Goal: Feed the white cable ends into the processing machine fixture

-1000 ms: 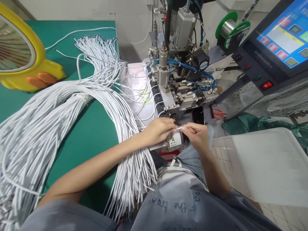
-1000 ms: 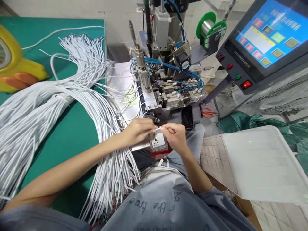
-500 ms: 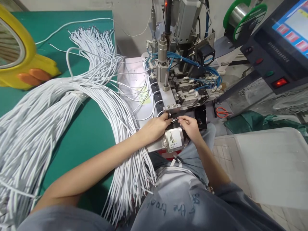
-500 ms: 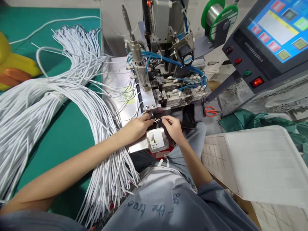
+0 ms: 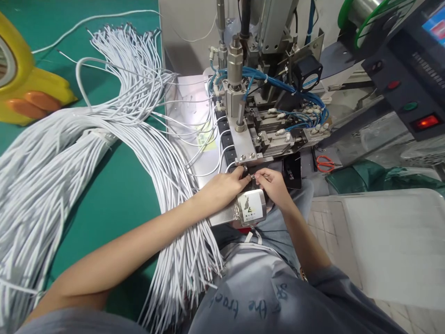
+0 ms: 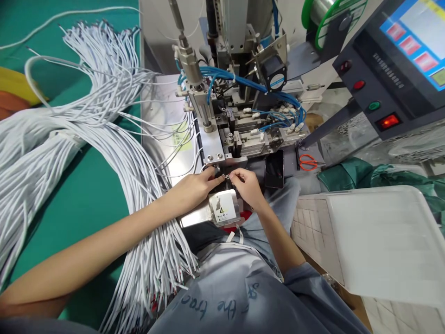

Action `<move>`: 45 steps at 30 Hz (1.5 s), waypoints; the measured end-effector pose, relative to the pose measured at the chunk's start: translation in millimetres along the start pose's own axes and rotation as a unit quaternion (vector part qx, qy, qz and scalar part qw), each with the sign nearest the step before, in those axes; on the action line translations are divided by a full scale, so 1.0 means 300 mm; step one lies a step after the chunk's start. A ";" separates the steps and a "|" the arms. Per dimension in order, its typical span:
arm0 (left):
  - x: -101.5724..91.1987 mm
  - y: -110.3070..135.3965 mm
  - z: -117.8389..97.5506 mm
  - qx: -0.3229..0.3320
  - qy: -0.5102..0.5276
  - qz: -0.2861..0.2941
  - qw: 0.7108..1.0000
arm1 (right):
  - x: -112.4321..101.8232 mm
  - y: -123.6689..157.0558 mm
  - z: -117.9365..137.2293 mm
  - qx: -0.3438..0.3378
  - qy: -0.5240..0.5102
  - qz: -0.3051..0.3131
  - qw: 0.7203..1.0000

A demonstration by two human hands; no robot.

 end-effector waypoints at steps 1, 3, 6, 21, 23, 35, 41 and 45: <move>0.000 -0.001 -0.003 0.003 -0.007 0.007 1.000 | 0.000 0.000 0.001 0.002 0.003 -0.002 1.000; -0.001 -0.002 -0.008 0.009 -0.016 0.018 1.000 | -0.003 0.001 0.005 -0.001 0.013 -0.010 1.000; 0.000 -0.003 -0.013 0.013 -0.017 0.029 0.999 | -0.001 0.001 0.011 -0.006 0.015 -0.012 1.000; -0.032 0.007 0.002 -0.032 0.003 0.022 0.999 | 0.049 -0.028 -0.036 0.002 0.038 0.059 0.998; -0.033 0.019 0.018 -0.066 0.008 0.045 0.997 | 0.046 -0.029 -0.039 -0.017 0.046 0.050 0.998; -0.046 0.035 0.026 -0.091 0.019 0.025 0.995 | 0.014 -0.015 -0.047 0.012 0.043 0.010 0.999; -0.047 0.039 0.026 -0.097 0.021 0.040 0.994 | -0.043 0.016 0.005 -0.046 0.078 -0.075 0.993; -0.047 0.050 0.055 -0.130 -0.005 0.052 0.990 | -0.081 0.194 0.094 -0.106 0.122 -0.187 0.969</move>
Point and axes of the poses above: each hand's wrist, its own y-axis away from the middle knuckle, its own x-axis out of the palm, z = x × y, the point moved 10 cm from there along -y, towards the middle knuckle, and after that the axes turned 11 degrees about x, right-handed, at the moved point
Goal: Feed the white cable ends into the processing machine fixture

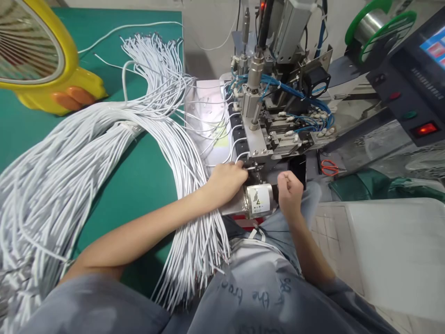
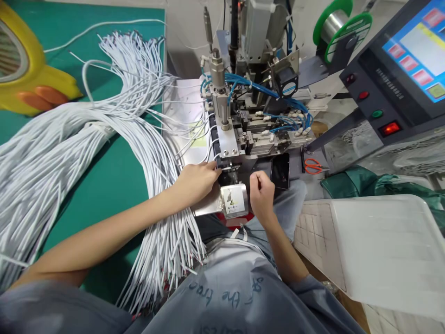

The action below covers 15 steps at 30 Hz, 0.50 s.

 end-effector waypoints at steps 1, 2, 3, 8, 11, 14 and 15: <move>-0.004 0.002 0.015 -0.017 -0.011 -0.006 1.000 | 0.004 0.048 0.030 -0.012 0.018 0.008 1.000; -0.007 0.004 0.029 -0.033 -0.020 -0.013 0.999 | 0.031 0.098 0.055 -0.021 0.040 0.043 0.998; -0.009 0.005 0.040 -0.044 -0.025 -0.019 0.999 | 0.080 0.149 0.071 -0.024 0.067 0.099 0.992; 0.001 0.006 0.066 -0.050 -0.013 -0.038 0.998 | 0.327 0.356 0.034 0.012 0.128 0.333 0.934; 0.002 0.002 0.071 -0.047 -0.010 -0.044 0.998 | 0.379 0.386 0.013 0.019 0.118 0.341 0.932; -0.009 0.003 0.047 -0.037 0.018 -0.047 0.998 | 0.372 0.389 0.003 0.020 0.146 0.310 0.939; -0.019 0.004 0.021 -0.018 0.049 -0.055 0.997 | 0.362 0.389 0.007 0.015 0.151 0.305 0.940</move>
Point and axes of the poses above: each hand's wrist, its own y-axis away from the middle knuckle, its own x-axis out of the palm, z = x × y, the point moved 10 cm from there along -y, towards the middle knuckle, and after that the axes turned 11 degrees about x, right-handed, at the moved point
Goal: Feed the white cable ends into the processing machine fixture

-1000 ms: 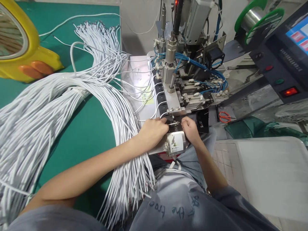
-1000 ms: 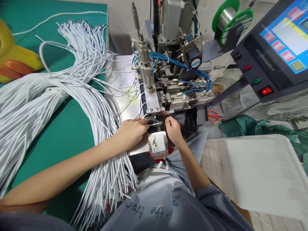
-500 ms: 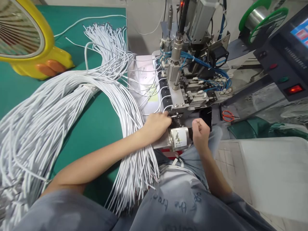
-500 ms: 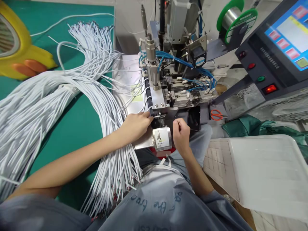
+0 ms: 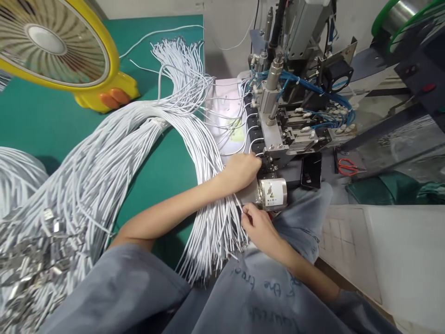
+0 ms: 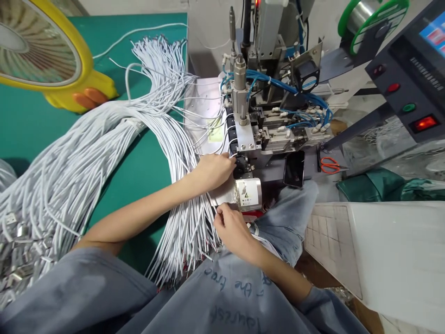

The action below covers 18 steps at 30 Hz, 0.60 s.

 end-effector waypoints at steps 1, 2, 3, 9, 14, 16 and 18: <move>-0.011 0.002 -0.038 0.029 0.048 -0.012 0.998 | -0.013 0.007 0.002 -0.005 0.003 -0.002 1.000; -0.026 0.006 -0.084 0.067 0.112 -0.026 0.991 | -0.030 0.015 0.004 -0.012 0.005 -0.001 1.000; -0.043 0.014 -0.133 0.110 0.186 -0.040 0.976 | -0.054 0.021 0.005 -0.019 0.007 0.002 1.000; -0.081 0.040 -0.230 0.171 0.499 -0.093 0.845 | -0.338 0.046 0.000 -0.041 -0.023 -0.069 0.997; -0.048 0.030 -0.191 0.130 0.544 -0.082 0.825 | -0.521 0.069 -0.001 -0.062 -0.216 -0.201 0.954; -0.069 0.034 -0.185 0.141 0.534 -0.094 0.828 | -0.522 0.066 -0.011 -0.074 -0.305 -0.208 0.926; -0.099 0.041 -0.177 0.150 0.511 -0.120 0.838 | -0.499 0.051 -0.019 -0.083 -0.367 -0.186 0.908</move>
Point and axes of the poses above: each hand's wrist, its own y-axis away from the middle knuckle, its own x-axis out of the palm, z = x × y, the point moved 10 cm from there along -y, towards the middle knuckle, and after that the axes turned 11 degrees about x, right-handed, at the moved point
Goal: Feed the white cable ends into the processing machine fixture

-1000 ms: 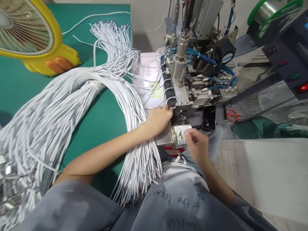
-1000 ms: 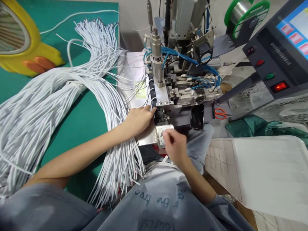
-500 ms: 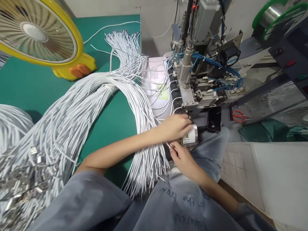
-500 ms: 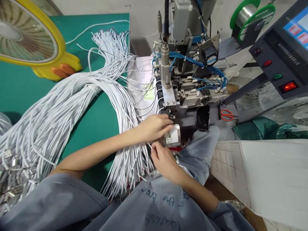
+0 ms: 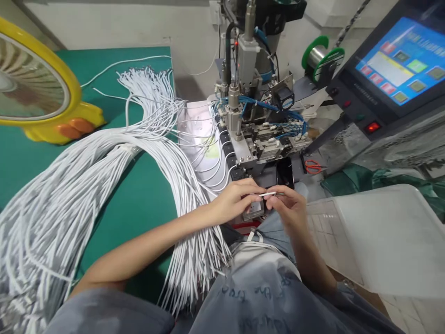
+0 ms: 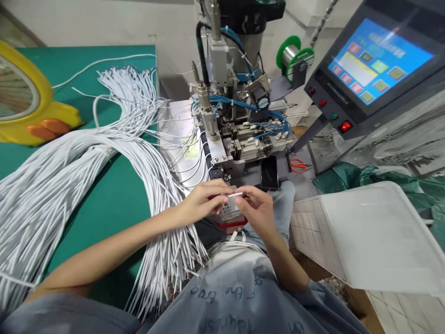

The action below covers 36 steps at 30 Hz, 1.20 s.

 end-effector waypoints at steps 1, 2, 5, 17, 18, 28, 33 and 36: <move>-0.010 -0.002 -0.011 0.010 -0.013 -0.007 1.000 | 0.009 -0.004 -0.014 0.007 -0.021 0.010 1.000; -0.017 -0.003 -0.021 0.019 -0.025 -0.013 0.999 | 0.015 -0.009 -0.027 0.015 -0.034 0.015 0.999; -0.030 -0.006 -0.037 0.031 -0.055 -0.030 0.998 | 0.012 -0.021 -0.029 0.003 -0.013 -0.004 1.000; -0.053 -0.003 -0.095 0.139 -0.141 -0.081 0.977 | 0.017 0.006 0.075 -0.095 0.155 -0.077 0.980; -0.051 -0.001 -0.103 0.157 -0.163 -0.077 0.971 | 0.017 0.006 0.084 -0.104 0.173 -0.080 0.976; -0.014 0.024 -0.098 0.205 -0.338 -0.035 0.918 | 0.045 -0.063 0.066 -0.077 0.226 0.019 0.971; -0.051 0.013 -0.049 0.148 -0.164 -0.106 0.969 | 0.030 -0.051 0.030 -0.084 0.128 -0.036 0.988; -0.050 -0.002 -0.010 0.101 -0.065 -0.088 0.989 | 0.040 -0.070 -0.026 -0.041 0.042 0.018 0.998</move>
Point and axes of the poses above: each hand's wrist, its own y-axis away from the middle knuckle, its own x-axis out of the palm, z = x × y, the point moved 10 cm from there along -y, towards the middle knuckle, and after that the axes turned 11 degrees about x, right-handed, at the moved point
